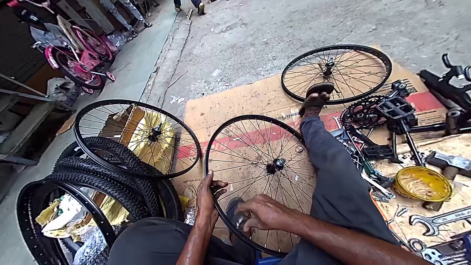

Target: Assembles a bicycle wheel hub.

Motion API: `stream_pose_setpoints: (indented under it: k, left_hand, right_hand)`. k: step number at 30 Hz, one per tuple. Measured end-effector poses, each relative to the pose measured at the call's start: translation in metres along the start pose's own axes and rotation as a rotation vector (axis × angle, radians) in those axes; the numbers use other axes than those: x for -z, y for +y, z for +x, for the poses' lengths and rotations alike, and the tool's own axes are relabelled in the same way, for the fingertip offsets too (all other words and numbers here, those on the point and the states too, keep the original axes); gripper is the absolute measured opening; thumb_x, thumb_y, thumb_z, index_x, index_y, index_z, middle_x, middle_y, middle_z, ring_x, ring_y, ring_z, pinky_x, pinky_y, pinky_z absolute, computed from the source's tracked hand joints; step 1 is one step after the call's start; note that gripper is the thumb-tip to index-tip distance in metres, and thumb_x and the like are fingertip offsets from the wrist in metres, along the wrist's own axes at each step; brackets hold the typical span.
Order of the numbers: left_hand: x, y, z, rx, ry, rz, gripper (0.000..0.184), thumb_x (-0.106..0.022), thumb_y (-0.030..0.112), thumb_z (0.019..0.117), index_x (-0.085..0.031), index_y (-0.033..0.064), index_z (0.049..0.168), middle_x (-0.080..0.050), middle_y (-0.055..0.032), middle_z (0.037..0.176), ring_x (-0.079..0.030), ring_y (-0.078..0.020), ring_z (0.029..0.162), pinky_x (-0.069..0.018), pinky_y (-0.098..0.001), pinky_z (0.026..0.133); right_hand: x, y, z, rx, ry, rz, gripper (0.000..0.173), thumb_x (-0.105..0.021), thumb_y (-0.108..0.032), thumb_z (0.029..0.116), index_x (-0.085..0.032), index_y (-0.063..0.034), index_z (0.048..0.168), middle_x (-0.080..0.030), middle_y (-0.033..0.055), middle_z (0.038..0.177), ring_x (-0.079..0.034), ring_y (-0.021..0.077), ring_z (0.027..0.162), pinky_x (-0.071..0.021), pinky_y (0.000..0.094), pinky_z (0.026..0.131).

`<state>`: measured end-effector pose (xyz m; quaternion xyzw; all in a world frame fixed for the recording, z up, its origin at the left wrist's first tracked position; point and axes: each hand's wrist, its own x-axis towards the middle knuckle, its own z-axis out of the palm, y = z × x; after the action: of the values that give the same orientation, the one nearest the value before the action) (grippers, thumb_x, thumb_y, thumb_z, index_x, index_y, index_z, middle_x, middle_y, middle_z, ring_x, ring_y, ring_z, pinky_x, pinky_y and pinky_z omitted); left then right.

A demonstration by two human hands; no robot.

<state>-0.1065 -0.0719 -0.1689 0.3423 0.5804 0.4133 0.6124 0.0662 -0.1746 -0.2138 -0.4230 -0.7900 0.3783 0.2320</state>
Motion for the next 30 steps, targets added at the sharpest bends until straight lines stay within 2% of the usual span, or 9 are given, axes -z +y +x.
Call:
stream_pose_setpoints:
  k: [3,5,8,11,14,19,24,27,30]
  left_hand:
    - [-0.004,0.003,-0.004,-0.015,-0.026,-0.004,0.043,-0.049,0.04,0.108,-0.059,0.0054,0.084,-0.067,-0.0107,0.071,-0.071,-0.0244,0.07,-0.0608,-0.0372,0.067]
    - [-0.005,0.003,-0.004,-0.026,-0.04,0.0,0.042,-0.049,0.04,0.1078,-0.059,0.0055,0.086,-0.067,-0.0107,0.071,-0.071,-0.0239,0.07,-0.0608,-0.0372,0.067]
    - [-0.005,0.003,-0.003,-0.022,-0.021,-0.02,0.041,-0.05,0.039,0.1076,-0.059,0.0046,0.086,-0.067,-0.0117,0.07,-0.071,-0.0245,0.068,-0.0609,-0.0378,0.066]
    - [-0.001,0.0,-0.002,-0.006,-0.01,-0.011,0.041,-0.051,0.039,0.1072,-0.06,0.0049,0.086,-0.068,-0.0109,0.07,-0.071,-0.0229,0.067,-0.06,-0.0344,0.063]
    - [-0.001,-0.001,-0.001,-0.002,-0.002,-0.013,0.041,-0.051,0.039,0.1071,-0.06,0.0047,0.087,-0.068,-0.0112,0.071,-0.071,-0.0229,0.067,-0.0595,-0.0336,0.062]
    - [-0.004,0.003,-0.006,-0.004,0.002,-0.019,0.04,-0.052,0.038,0.1069,-0.06,0.0048,0.088,-0.068,-0.0113,0.072,-0.07,-0.0228,0.068,-0.0599,-0.0349,0.064]
    - [-0.004,0.002,-0.005,-0.01,-0.018,-0.019,0.039,-0.052,0.039,0.1069,-0.061,0.005,0.09,-0.068,-0.0114,0.072,-0.071,-0.0232,0.069,-0.0601,-0.0353,0.065]
    - [-0.003,0.002,-0.004,-0.007,-0.01,-0.013,0.04,-0.052,0.039,0.1068,-0.061,0.0046,0.088,-0.069,-0.0118,0.072,-0.071,-0.0231,0.068,-0.0598,-0.0346,0.064]
    - [-0.004,0.002,-0.004,-0.008,-0.008,-0.008,0.041,-0.051,0.039,0.1071,-0.061,0.0044,0.088,-0.069,-0.012,0.072,-0.071,-0.0232,0.067,-0.0601,-0.0343,0.063]
  right_hand:
    - [-0.03,-0.001,0.001,0.042,0.16,-0.256,0.022,-0.063,-0.013,0.0952,-0.067,-0.0124,0.117,-0.068,0.0119,0.08,-0.069,0.0318,0.073,-0.0547,0.0511,0.068]
    - [-0.022,-0.009,0.004,-0.044,0.04,-0.226,0.017,-0.065,-0.017,0.0934,-0.065,-0.0095,0.109,-0.067,0.0142,0.078,-0.068,0.0353,0.074,-0.0522,0.0556,0.069]
    - [0.005,-0.005,0.006,-0.057,-0.182,-0.008,0.038,-0.075,-0.031,0.0908,-0.063,-0.01,0.119,-0.069,0.0109,0.086,-0.067,0.0301,0.083,-0.0498,0.0561,0.086]
    - [0.011,0.007,-0.007,0.094,-0.213,0.16,0.034,-0.064,-0.034,0.1012,-0.06,-0.0087,0.124,-0.065,0.0106,0.104,-0.062,0.0277,0.102,-0.0428,0.0546,0.1]
    - [0.013,0.008,-0.005,0.133,-0.163,0.119,0.025,-0.057,-0.03,0.105,-0.068,-0.0076,0.11,-0.065,0.0102,0.103,-0.063,0.0258,0.102,-0.0483,0.0481,0.092]
    - [0.008,-0.006,0.01,0.04,-0.133,0.037,0.006,-0.068,-0.005,0.0868,-0.067,-0.0063,0.093,-0.066,0.0103,0.093,-0.065,0.0279,0.087,-0.0512,0.051,0.077]
    - [0.023,-0.001,0.004,0.046,-0.241,0.143,0.032,-0.054,-0.035,0.1069,-0.064,-0.0052,0.107,-0.067,0.0101,0.092,-0.067,0.0242,0.087,-0.0527,0.0475,0.08]
    - [0.025,-0.006,0.008,-0.03,-0.229,0.189,0.027,-0.067,-0.028,0.1,-0.063,-0.0073,0.116,-0.07,0.0091,0.102,-0.069,0.0227,0.088,-0.0552,0.0468,0.083]
    - [-0.001,-0.005,0.001,0.019,-0.012,0.013,0.04,-0.075,-0.019,0.0927,-0.06,-0.0114,0.13,-0.067,0.0124,0.103,-0.066,0.0292,0.083,-0.0557,0.0498,0.076]
